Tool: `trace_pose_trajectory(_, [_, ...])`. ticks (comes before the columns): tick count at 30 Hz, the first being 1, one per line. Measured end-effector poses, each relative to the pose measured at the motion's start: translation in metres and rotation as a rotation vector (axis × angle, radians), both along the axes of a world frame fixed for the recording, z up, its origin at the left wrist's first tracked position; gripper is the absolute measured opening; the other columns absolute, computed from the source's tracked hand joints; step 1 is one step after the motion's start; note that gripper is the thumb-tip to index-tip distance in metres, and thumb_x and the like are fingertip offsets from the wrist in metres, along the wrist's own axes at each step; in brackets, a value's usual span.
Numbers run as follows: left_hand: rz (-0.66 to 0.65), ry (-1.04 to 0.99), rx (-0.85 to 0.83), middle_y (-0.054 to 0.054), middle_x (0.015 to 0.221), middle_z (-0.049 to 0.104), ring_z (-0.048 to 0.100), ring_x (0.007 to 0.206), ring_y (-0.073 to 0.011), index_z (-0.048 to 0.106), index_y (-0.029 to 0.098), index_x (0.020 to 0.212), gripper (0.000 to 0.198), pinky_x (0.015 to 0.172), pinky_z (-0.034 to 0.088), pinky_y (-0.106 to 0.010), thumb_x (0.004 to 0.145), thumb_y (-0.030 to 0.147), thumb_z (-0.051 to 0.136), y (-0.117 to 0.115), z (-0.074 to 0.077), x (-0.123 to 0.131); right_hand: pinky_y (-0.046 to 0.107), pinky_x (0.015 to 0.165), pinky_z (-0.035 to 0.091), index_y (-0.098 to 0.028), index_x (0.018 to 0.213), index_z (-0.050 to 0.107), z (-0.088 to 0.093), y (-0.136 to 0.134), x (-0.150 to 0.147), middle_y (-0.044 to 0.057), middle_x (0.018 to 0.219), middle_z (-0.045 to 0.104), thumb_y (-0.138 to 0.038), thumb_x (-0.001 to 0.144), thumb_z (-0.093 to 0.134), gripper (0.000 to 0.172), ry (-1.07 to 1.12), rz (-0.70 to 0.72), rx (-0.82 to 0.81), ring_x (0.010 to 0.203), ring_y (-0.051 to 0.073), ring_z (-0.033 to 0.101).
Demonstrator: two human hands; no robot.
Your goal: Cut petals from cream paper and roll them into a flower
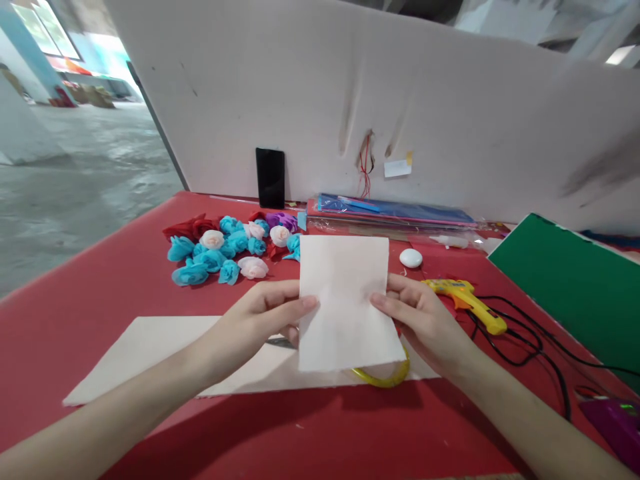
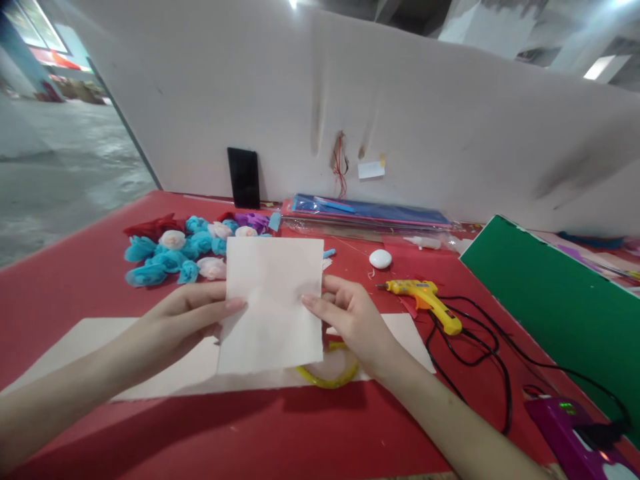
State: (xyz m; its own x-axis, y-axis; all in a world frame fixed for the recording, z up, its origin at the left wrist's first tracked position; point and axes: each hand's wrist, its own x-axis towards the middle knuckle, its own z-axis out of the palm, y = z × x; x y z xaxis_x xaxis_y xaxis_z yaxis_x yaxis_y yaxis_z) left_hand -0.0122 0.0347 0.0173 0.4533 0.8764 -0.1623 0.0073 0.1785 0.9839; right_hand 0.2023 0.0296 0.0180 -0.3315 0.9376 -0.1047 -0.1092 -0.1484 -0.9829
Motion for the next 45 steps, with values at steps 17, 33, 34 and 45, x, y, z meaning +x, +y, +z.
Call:
trace_pose_trajectory(17, [0.041,-0.190,0.071,0.004,0.062,0.060,0.051,0.058,-0.0084,0.071,0.022,0.068,0.017,0.055,0.040,-0.017,0.073,0.017,0.056,-0.007,0.013,-0.001,0.013,0.032,0.033,-0.019,0.061,0.067,0.011,-0.005,0.000,-0.004,0.050,0.052,-0.017,0.067,0.059,0.010,0.209,0.030,-0.072,0.037,0.005,0.043])
trace_pose_trajectory(33, [-0.090,-0.436,0.003,0.002,0.065,0.065,0.055,0.055,-0.0079,0.071,0.017,0.071,0.020,0.048,0.039,-0.015,0.075,0.012,0.052,-0.010,0.009,-0.003,0.012,0.027,0.029,-0.018,0.059,0.054,0.008,-0.012,-0.007,-0.006,0.040,0.051,-0.017,0.064,0.053,0.005,0.283,0.018,-0.308,0.027,0.005,0.037])
trace_pose_trajectory(34, [-0.115,-0.443,0.005,0.002,0.065,0.066,0.056,0.055,-0.0079,0.071,0.017,0.072,0.020,0.049,0.040,-0.014,0.075,0.012,0.053,-0.009,0.009,-0.004,0.011,0.027,0.029,-0.019,0.060,0.053,0.007,-0.012,-0.008,-0.006,0.040,0.051,-0.017,0.065,0.052,0.005,0.293,0.030,-0.320,0.027,0.005,0.036])
trace_pose_trajectory(45, [-0.212,-0.463,0.030,0.002,0.070,0.069,0.060,0.061,-0.0079,0.072,0.016,0.078,0.019,0.054,0.046,-0.012,0.075,0.011,0.054,-0.006,0.007,-0.006,0.009,0.022,0.028,-0.020,0.062,0.049,0.009,-0.014,-0.010,-0.007,0.029,0.047,-0.017,0.076,0.046,0.014,0.470,0.178,-0.397,0.022,0.003,0.019])
